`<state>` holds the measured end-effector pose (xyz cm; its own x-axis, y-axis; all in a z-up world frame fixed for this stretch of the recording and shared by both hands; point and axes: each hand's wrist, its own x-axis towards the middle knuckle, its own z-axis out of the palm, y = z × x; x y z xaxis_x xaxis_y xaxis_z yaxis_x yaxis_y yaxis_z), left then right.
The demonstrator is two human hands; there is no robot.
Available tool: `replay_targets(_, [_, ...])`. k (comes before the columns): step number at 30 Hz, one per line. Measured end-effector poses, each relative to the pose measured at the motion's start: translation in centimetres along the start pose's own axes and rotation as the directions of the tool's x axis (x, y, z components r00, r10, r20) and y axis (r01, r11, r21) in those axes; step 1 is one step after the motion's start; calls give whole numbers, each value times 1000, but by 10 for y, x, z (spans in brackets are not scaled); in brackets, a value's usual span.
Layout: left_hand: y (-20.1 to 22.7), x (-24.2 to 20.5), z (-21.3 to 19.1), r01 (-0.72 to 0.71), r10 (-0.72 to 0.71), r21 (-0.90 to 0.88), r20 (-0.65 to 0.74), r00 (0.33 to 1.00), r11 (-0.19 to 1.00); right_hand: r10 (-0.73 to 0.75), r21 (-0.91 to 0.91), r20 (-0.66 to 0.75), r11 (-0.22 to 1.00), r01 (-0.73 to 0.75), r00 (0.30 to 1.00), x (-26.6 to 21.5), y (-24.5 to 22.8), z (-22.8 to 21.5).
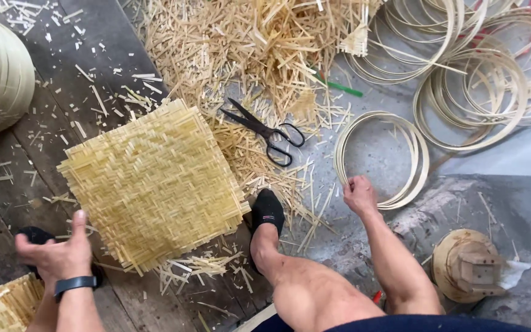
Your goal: Assembling and trimming bamboo woven mats into circular frames to create basket or steamer components.
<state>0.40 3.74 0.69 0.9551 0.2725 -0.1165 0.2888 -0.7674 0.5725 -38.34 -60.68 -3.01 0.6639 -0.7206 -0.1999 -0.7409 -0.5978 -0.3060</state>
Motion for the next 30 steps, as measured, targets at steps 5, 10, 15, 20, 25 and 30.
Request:
replay_targets(5, [-29,35,-8,-170,160,-57,-153,975,984,210,-12,38,978,-209,977,-17,-42,-76])
replay_targets(10, [49,13,-40,-462,443,-6,-273,854,887,93,-147,-17,985,-95,996,-10,-29,-129])
replay_targets(15, [113,-14,-68,-550,508,-115,-262,820,827,-212,-274,-223,950,148,951,6,-23,-173])
replay_targets(20, [100,-16,-64,-447,414,-262,-174,894,855,-401,-301,-208,894,331,892,-3,-55,-200])
replay_targets(25, [108,-19,-69,-359,357,-440,-91,930,823,291,220,-585,955,-197,757,31,16,-213])
replay_targets(30, [122,-19,-74,-371,389,-521,-79,918,769,681,783,-423,607,-138,598,102,103,-239])
